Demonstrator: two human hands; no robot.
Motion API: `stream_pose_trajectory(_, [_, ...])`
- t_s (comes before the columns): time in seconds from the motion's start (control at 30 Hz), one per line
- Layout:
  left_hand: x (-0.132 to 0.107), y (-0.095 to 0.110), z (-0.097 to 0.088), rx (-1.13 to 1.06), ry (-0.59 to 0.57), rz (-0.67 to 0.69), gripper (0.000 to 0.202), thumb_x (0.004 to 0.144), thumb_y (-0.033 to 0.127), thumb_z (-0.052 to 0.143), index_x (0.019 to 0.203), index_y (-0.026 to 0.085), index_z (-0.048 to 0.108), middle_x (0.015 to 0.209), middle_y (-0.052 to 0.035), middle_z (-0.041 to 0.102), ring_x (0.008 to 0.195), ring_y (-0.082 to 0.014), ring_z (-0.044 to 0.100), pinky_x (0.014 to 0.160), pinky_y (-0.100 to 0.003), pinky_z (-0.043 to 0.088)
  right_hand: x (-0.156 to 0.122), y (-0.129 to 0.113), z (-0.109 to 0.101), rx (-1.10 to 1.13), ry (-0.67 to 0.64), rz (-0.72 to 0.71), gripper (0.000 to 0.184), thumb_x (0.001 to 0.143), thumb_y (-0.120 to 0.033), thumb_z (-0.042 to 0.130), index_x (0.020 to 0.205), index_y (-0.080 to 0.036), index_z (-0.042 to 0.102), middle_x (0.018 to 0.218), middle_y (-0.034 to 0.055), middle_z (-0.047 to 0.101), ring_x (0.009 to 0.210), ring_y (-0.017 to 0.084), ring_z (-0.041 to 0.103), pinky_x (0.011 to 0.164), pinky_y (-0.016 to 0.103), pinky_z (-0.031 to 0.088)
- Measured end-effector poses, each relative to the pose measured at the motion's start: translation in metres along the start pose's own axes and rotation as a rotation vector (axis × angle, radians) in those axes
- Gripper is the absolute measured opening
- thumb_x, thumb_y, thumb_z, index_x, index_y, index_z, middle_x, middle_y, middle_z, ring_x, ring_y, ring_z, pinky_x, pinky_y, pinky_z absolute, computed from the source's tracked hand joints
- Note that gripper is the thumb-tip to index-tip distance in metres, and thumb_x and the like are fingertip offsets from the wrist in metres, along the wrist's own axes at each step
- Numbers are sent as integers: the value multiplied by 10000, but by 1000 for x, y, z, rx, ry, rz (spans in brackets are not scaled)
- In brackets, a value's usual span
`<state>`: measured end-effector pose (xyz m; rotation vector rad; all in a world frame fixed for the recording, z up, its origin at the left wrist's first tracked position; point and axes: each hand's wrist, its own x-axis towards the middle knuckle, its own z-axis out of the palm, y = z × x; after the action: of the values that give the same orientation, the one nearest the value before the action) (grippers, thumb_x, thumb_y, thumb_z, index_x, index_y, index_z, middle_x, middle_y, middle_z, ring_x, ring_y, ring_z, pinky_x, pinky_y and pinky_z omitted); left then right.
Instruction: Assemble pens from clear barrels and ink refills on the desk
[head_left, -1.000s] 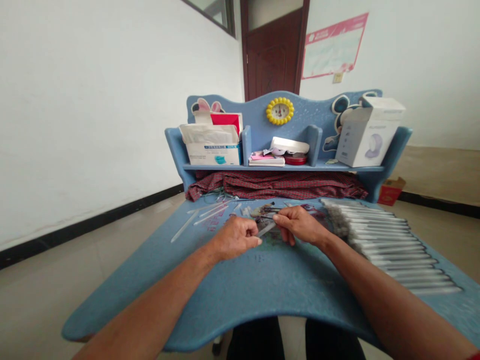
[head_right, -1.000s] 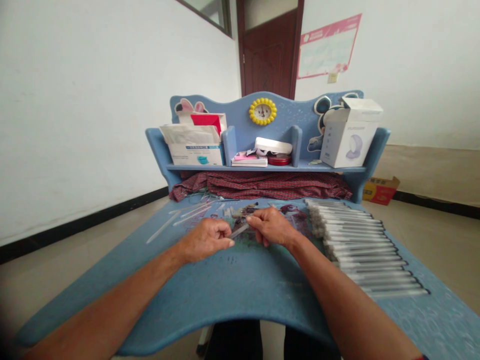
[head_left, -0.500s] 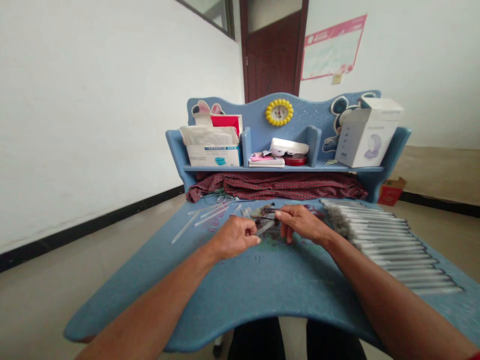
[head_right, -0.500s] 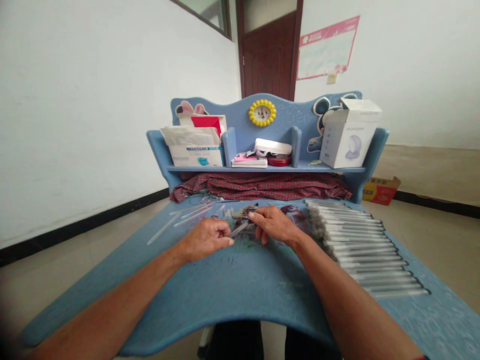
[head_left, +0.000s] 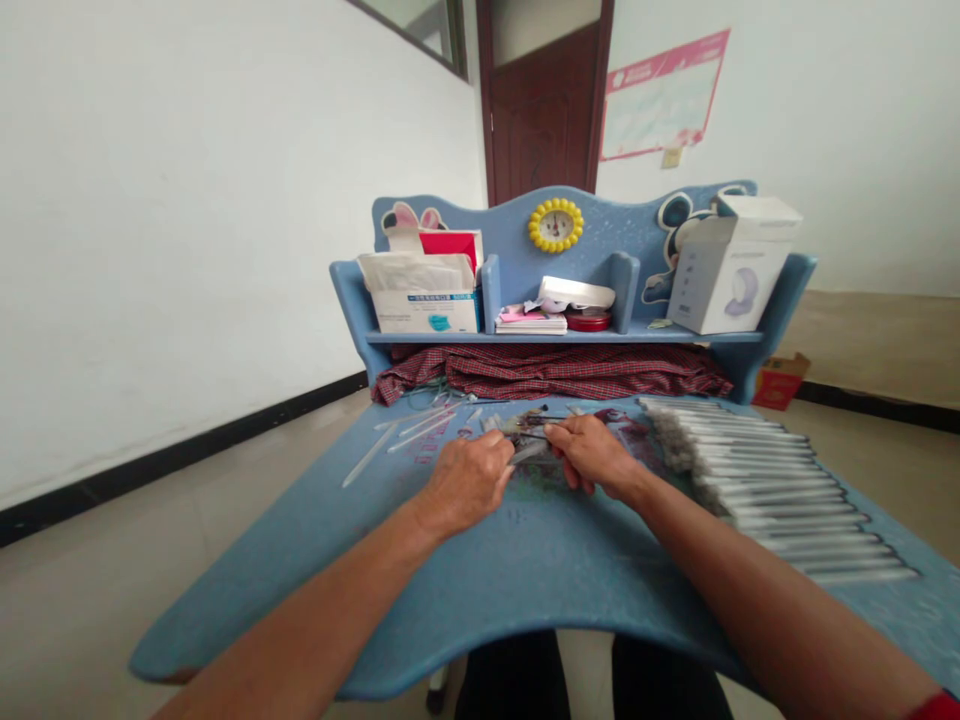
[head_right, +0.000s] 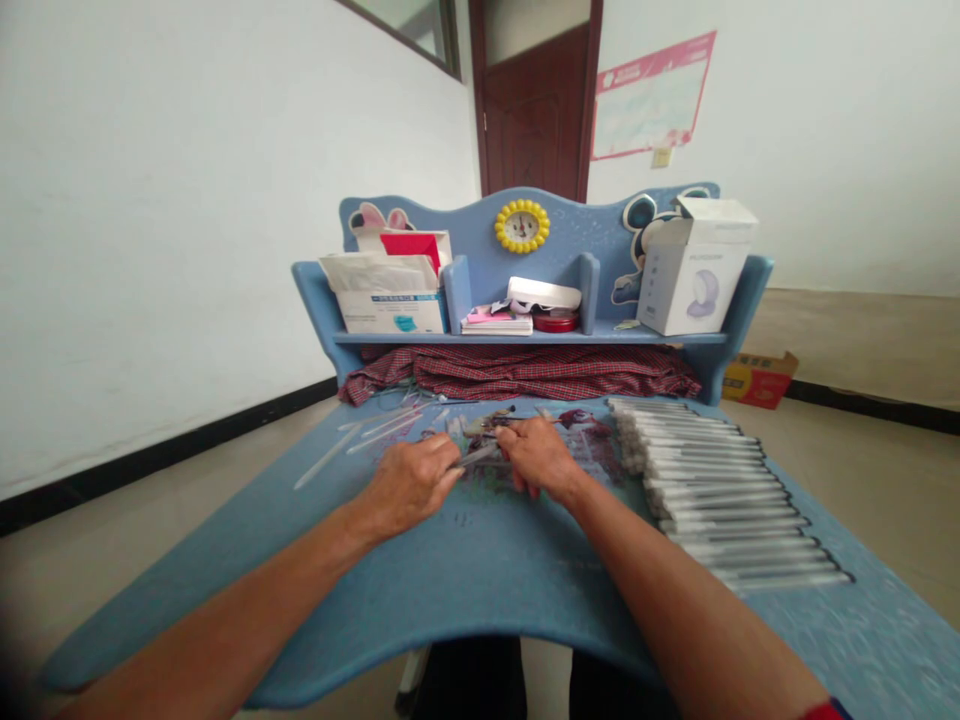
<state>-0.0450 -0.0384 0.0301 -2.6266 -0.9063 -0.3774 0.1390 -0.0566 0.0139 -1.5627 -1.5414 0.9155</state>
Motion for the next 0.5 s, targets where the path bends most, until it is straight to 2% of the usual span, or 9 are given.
stream_pose_trajectory(0.23, [-2, 4, 2, 137, 60, 46, 156, 827, 163, 412, 769, 140, 555, 747, -70, 573, 604, -149, 538, 537, -265, 387, -3, -5, 2, 162, -9, 128, 317, 809, -337, 406, 520, -205, 417, 247, -37, 435, 158, 78, 284, 201, 204, 175])
stream_pose_trajectory(0.37, [-2, 4, 3, 105, 77, 36, 155, 825, 167, 419, 762, 141, 558, 744, -76, 565, 606, -151, 539, 550, -269, 395, -3, -6, 3, 182, -13, 145, 295, 812, -328, 396, 548, -200, 430, 243, -42, 427, 156, 80, 273, 199, 202, 177])
stream_pose_trajectory(0.5, [-1, 2, 1, 27, 39, -7, 119, 815, 206, 454, 786, 149, 553, 761, -66, 566, 649, -159, 546, 566, -264, 397, -4, -9, 1, 270, -31, 173, 334, 840, -360, 351, 560, -196, 431, 247, -26, 434, 170, 88, 308, 208, 193, 187])
